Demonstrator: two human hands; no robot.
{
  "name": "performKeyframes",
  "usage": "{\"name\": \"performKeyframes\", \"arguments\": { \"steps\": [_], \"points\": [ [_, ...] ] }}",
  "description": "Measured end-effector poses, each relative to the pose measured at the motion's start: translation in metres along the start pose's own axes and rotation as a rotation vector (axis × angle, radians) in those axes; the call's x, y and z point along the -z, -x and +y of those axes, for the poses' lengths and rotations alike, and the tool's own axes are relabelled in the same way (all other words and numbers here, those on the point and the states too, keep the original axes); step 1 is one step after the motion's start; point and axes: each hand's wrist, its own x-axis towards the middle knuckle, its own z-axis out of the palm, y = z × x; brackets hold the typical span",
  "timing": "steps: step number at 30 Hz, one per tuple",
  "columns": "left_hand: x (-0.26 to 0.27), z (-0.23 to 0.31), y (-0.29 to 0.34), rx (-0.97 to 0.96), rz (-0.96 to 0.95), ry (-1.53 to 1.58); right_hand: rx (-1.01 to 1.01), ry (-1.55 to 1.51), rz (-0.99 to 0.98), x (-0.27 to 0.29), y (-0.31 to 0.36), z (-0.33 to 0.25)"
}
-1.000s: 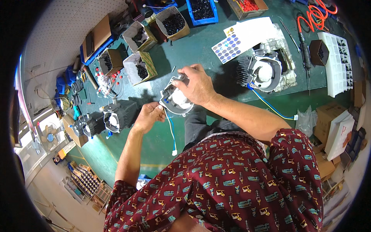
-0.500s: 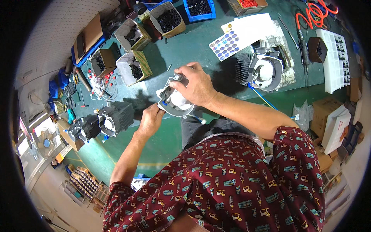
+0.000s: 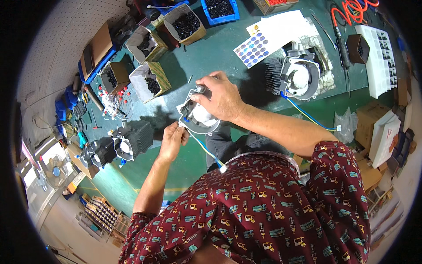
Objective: The person assembles small electronic components on a workbench, handling wires and circular metal housings. They connect wires to the components, adjust parts by hand, and place finished units on the table.
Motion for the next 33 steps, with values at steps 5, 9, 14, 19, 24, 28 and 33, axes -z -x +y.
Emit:
{"name": "performKeyframes", "arguments": {
  "steps": [5, 9, 14, 19, 24, 28, 33],
  "points": [
    [0.013, -0.004, -0.011, 0.295, -0.176, 0.654, -0.023, 0.02, -0.02, 0.004, -0.001, -0.001],
    [0.013, -0.022, -0.018, 0.485, -0.404, 1.151, -0.017, -0.01, -0.021, 0.002, 0.0, 0.001],
    [0.003, -0.024, -0.015, 0.48, -0.339, 1.154, -0.034, -0.005, -0.02, 0.002, 0.001, 0.0],
    [-0.001, 0.011, 0.003, 0.243, -0.025, 0.45, -0.042, -0.007, -0.011, 0.004, -0.002, -0.002],
    [0.015, 0.012, 0.0, 0.153, -0.02, 0.179, -0.071, -0.014, -0.014, 0.007, -0.002, -0.008],
    [0.033, 0.022, -0.008, 0.206, -0.242, 0.076, -0.047, -0.018, -0.034, 0.003, -0.002, -0.003],
    [0.022, 0.024, -0.008, 0.065, -0.204, -0.127, -0.023, -0.023, 0.003, 0.001, 0.002, 0.005]
  ]
}}
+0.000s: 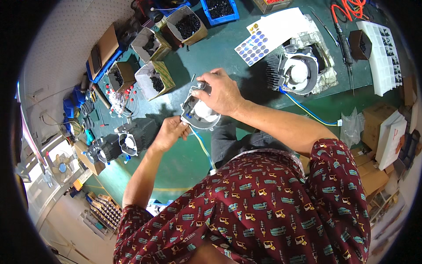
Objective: The person assembles small electronic components on a workbench, handling wires and circular metal housings. They connect wires to the components, adjust parts by hand, and place finished units on the table.
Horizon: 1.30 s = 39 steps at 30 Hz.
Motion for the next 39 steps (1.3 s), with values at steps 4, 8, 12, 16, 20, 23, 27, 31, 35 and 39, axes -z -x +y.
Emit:
{"name": "performKeyframes", "arguments": {
  "steps": [4, 8, 12, 16, 20, 23, 27, 31, 35, 39],
  "points": [
    [-0.024, -0.026, -0.004, -0.229, 0.268, -0.312, 0.051, -0.003, -0.013, 0.0, 0.003, 0.006],
    [-0.021, -0.038, -0.011, -0.566, 0.411, -0.807, 0.027, -0.011, -0.023, 0.002, 0.004, 0.005],
    [-0.014, -0.038, -0.011, -0.644, 0.443, -0.956, 0.046, 0.003, -0.029, 0.001, 0.003, 0.004],
    [-0.035, -0.022, 0.001, -0.432, 0.536, -0.746, 0.02, -0.02, -0.021, 0.006, 0.001, 0.006],
    [-0.035, -0.024, 0.002, -0.241, 0.473, -0.5, 0.022, 0.02, -0.012, 0.001, 0.003, 0.004],
    [-0.041, -0.015, 0.005, -0.179, 0.419, -0.247, 0.04, 0.015, -0.003, 0.001, 0.002, 0.005],
    [-0.033, -0.017, 0.003, -0.068, 0.27, 0.105, 0.043, 0.034, -0.029, 0.002, 0.003, 0.001],
    [-0.022, -0.026, -0.002, 0.098, 0.107, 0.622, 0.009, -0.004, -0.04, 0.007, 0.002, -0.006],
    [-0.023, -0.031, -0.004, 0.282, -0.124, 1.239, 0.03, -0.042, -0.024, 0.007, 0.003, 0.001],
    [-0.031, -0.035, -0.002, 0.381, -0.273, 1.655, 0.017, -0.03, -0.035, 0.007, 0.002, 0.001]
  ]
}}
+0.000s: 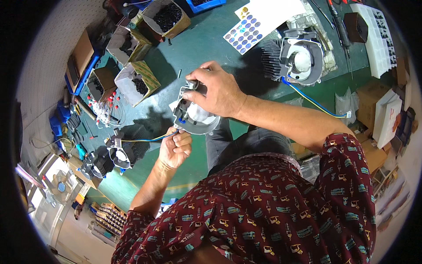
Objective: The person assembles small electronic components on a workbench, handling wires and circular metal housings. They connect wires to the components, adjust parts by hand, and place finished units on the table.
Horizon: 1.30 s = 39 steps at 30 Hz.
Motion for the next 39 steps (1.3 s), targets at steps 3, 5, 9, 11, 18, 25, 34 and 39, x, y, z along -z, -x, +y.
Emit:
{"name": "performKeyframes", "arguments": {
  "steps": [3, 5, 9, 11, 18, 25, 34, 39],
  "points": [
    [-0.002, -0.001, -0.001, -0.01, -0.009, -0.049, 0.005, 0.031, 0.022, -0.004, 0.001, 0.0],
    [-0.012, 0.001, 0.001, -0.058, 0.051, -0.258, -0.026, 0.01, -0.009, -0.001, 0.0, -0.001],
    [-0.019, 0.018, 0.009, -0.192, 0.147, -0.951, 0.067, 0.047, 0.026, -0.002, 0.0, 0.006],
    [-0.023, 0.027, 0.01, -0.18, 0.148, -1.067, 0.009, -0.016, 0.032, -0.002, 0.002, 0.004],
    [-0.017, 0.017, 0.0, -0.638, 0.23, -1.766, 0.001, -0.018, 0.085, -0.002, 0.006, -0.002],
    [-0.025, 0.019, 0.001, -1.136, 0.149, -2.582, -0.023, -0.044, 0.045, -0.003, 0.007, -0.003],
    [-0.016, -0.012, 0.005, -0.908, 0.492, -1.933, 0.048, 0.014, 0.079, -0.003, 0.01, 0.003],
    [-0.025, -0.008, 0.004, -0.722, 0.409, -1.71, 0.001, -0.015, 0.093, -0.006, 0.01, 0.002]
  ]
}}
